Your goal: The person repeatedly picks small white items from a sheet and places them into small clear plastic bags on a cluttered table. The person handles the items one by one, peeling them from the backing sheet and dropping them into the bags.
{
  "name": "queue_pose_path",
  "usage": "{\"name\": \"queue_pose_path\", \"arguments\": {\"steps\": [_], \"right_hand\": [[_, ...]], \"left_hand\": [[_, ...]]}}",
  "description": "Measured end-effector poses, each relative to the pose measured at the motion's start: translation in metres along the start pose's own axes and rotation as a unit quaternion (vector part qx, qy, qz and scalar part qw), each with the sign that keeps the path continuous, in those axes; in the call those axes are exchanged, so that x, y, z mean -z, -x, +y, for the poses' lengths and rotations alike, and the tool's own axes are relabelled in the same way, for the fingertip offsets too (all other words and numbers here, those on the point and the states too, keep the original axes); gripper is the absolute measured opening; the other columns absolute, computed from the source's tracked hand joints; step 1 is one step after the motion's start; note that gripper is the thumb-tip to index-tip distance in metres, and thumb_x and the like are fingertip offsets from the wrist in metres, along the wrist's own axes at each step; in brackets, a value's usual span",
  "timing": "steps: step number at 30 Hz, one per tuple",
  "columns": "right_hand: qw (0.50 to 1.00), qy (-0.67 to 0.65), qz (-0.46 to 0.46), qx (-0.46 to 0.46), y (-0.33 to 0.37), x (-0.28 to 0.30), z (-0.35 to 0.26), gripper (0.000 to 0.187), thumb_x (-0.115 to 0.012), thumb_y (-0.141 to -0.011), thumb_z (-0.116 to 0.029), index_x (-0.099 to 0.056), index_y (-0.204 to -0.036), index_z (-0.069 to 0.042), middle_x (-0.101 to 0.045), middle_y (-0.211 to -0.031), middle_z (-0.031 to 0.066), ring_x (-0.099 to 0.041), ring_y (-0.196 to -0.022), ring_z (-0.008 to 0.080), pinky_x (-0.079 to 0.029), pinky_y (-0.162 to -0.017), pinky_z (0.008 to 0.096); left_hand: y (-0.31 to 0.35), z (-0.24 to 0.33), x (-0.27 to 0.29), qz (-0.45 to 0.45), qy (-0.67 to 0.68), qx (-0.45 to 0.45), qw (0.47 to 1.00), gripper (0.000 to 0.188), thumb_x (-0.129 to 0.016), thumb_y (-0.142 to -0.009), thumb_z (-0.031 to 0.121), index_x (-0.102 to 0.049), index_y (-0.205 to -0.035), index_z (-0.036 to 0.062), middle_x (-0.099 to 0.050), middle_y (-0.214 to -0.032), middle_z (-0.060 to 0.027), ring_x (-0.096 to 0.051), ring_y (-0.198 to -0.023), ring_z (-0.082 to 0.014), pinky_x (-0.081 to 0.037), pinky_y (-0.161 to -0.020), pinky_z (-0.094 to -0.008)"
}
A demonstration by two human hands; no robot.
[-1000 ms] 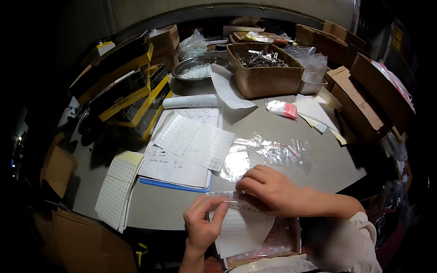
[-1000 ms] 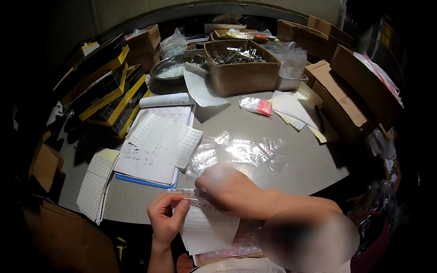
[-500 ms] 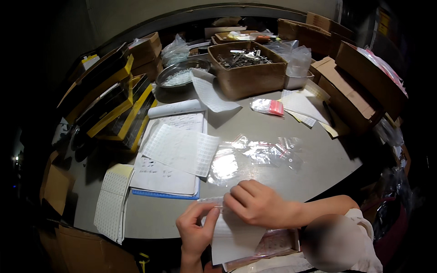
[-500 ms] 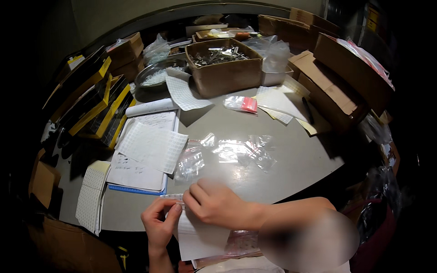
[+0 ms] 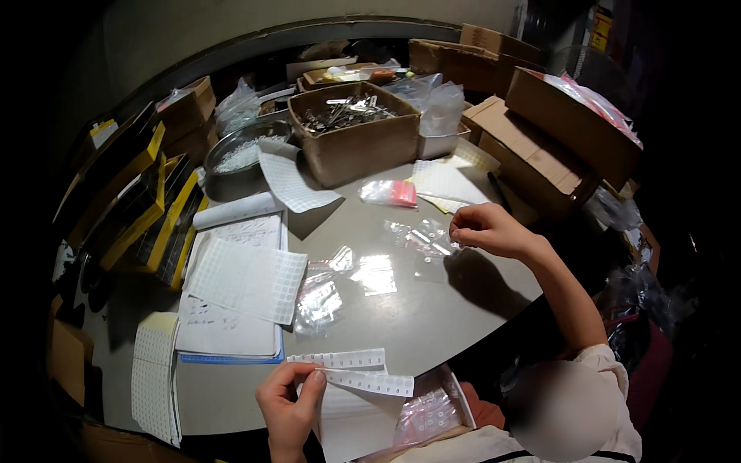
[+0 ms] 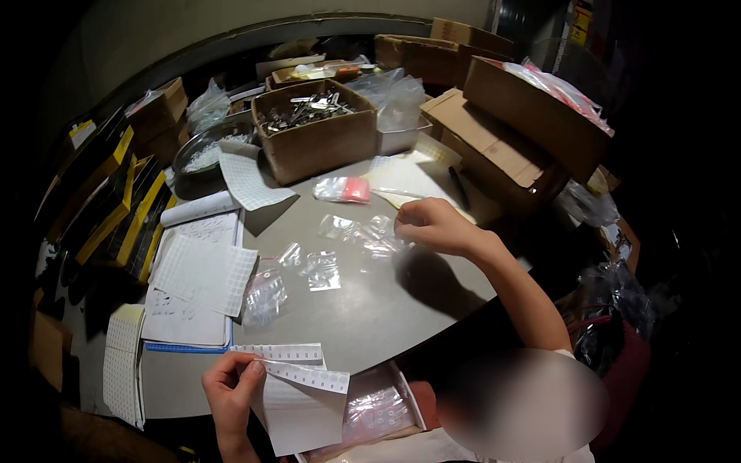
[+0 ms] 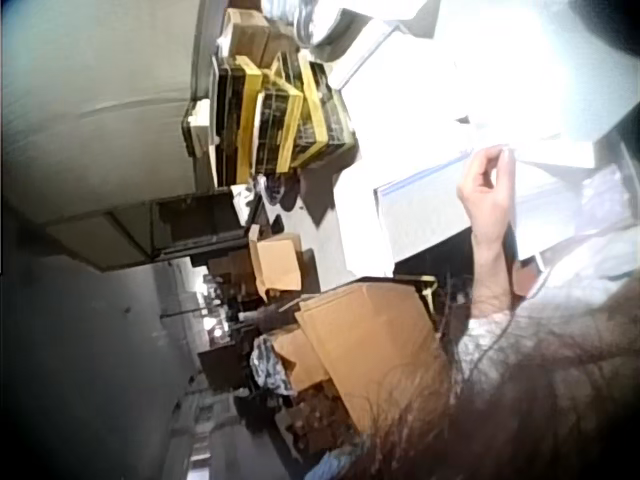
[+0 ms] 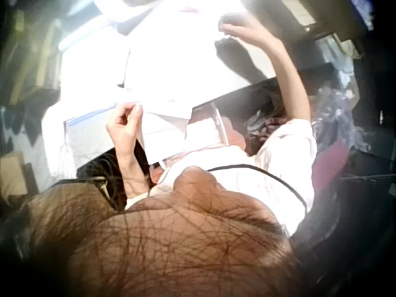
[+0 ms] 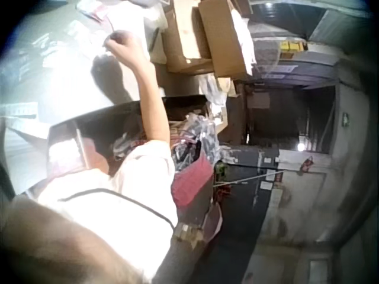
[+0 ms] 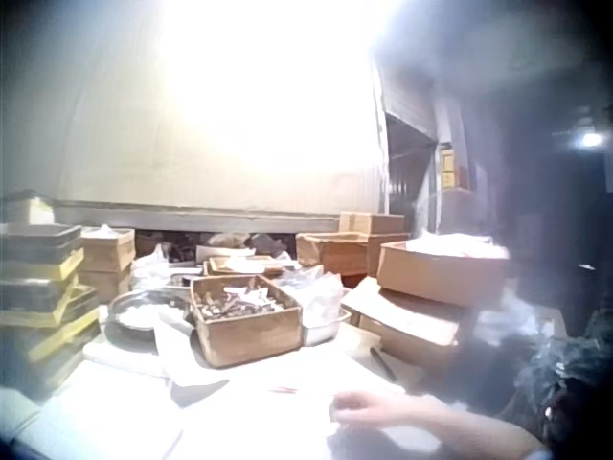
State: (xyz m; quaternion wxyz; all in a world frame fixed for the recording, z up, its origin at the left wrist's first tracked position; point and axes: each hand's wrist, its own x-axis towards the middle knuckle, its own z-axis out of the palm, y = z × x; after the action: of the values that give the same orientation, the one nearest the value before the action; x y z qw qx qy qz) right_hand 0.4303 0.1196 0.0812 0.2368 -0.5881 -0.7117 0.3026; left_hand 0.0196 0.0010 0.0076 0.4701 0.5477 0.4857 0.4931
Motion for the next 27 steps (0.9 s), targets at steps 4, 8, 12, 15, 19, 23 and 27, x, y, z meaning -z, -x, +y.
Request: {"name": "queue_pose_path", "arguments": {"steps": [4,8,12,15,19,23,27], "right_hand": [[0.997,0.068,-0.027,0.017,-0.009,0.006,0.041,0.028,-0.066,-0.089,-0.026,-0.073,-0.098,0.0,-0.072,-0.094,0.0182,-0.066,-0.09,0.031,-0.051,-0.086,0.0405],[1.0,0.031,-0.003,0.005,-0.021,0.0,0.055,0.029,-0.068,-0.089,-0.027,-0.073,-0.098,0.0,-0.071,-0.095,0.0177,-0.065,-0.09,0.0309,-0.051,-0.087,0.0398],[0.996,0.092,-0.013,0.009,-0.028,-0.012,0.046,0.026,-0.066,-0.088,-0.024,-0.073,-0.097,0.0,-0.072,-0.096,0.0194,-0.067,-0.093,0.0331,-0.052,-0.088,0.0417],[0.992,0.122,-0.009,0.014,-0.028,-0.014,0.036,0.025,-0.065,-0.087,-0.022,-0.072,-0.097,0.0,-0.071,-0.094,0.0203,-0.068,-0.093,0.0336,-0.052,-0.087,0.0424],[0.998,0.049,0.011,0.049,-0.03,-0.012,0.041,0.019,-0.07,-0.092,-0.016,-0.069,-0.097,0.002,-0.07,-0.081,0.0083,-0.063,-0.077,0.0127,-0.051,-0.073,0.0306],[0.997,-0.05,0.034,0.05,-0.027,-0.009,0.059,0.024,-0.069,-0.093,-0.023,-0.071,-0.099,0.0,-0.07,-0.09,0.0116,-0.064,-0.083,0.0216,-0.052,-0.082,0.0376],[0.988,-0.155,0.008,-0.018,0.003,-0.01,0.052,0.018,-0.073,-0.095,-0.019,-0.072,-0.099,-0.001,-0.071,-0.092,0.0037,-0.063,-0.084,0.0117,-0.052,-0.078,0.0309]], "left_hand": [[-0.006,0.008,-0.02,-0.06,-0.005,0.012,0.998,0.008,-0.074,-0.091,0.0,-0.075,-0.097,-0.0052,-0.072,-0.09,-0.0064,-0.063,-0.078,-0.0102,-0.049,-0.07,-0.025],[-0.016,0.01,-0.037,-0.056,0.014,-0.004,0.998,0.01,-0.075,-0.092,0.004,-0.076,-0.097,-0.004,-0.072,-0.088,-0.0038,-0.059,-0.075,-0.0082,-0.045,-0.066,-0.0242],[-0.021,0.005,-0.043,-0.072,-0.008,-0.01,0.997,0.01,-0.076,-0.092,0.004,-0.076,-0.097,-0.0047,-0.072,-0.09,-0.0056,-0.062,-0.078,-0.0095,-0.049,-0.07,-0.0252],[-0.021,0.003,-0.045,-0.071,0.0,0.003,0.997,0.011,-0.076,-0.091,0.004,-0.076,-0.097,-0.0052,-0.073,-0.092,-0.0072,-0.065,-0.082,-0.0109,-0.051,-0.074,-0.0257],[-0.02,0.002,-0.045,-0.065,0.018,0.009,0.998,0.011,-0.075,-0.091,0.003,-0.076,-0.098,-0.0052,-0.074,-0.093,-0.0084,-0.067,-0.083,-0.0119,-0.052,-0.075,-0.0258],[-0.019,0.0,-0.046,-0.06,0.01,-0.015,0.998,0.01,-0.075,-0.092,0.003,-0.076,-0.098,-0.0053,-0.074,-0.092,-0.0091,-0.067,-0.082,-0.0123,-0.052,-0.074,-0.0258],[-0.015,0.004,-0.042,-0.047,-0.016,-0.021,0.999,0.01,-0.075,-0.092,0.003,-0.075,-0.098,-0.0055,-0.074,-0.092,-0.0083,-0.067,-0.082,-0.012,-0.052,-0.075,-0.0258]]}}
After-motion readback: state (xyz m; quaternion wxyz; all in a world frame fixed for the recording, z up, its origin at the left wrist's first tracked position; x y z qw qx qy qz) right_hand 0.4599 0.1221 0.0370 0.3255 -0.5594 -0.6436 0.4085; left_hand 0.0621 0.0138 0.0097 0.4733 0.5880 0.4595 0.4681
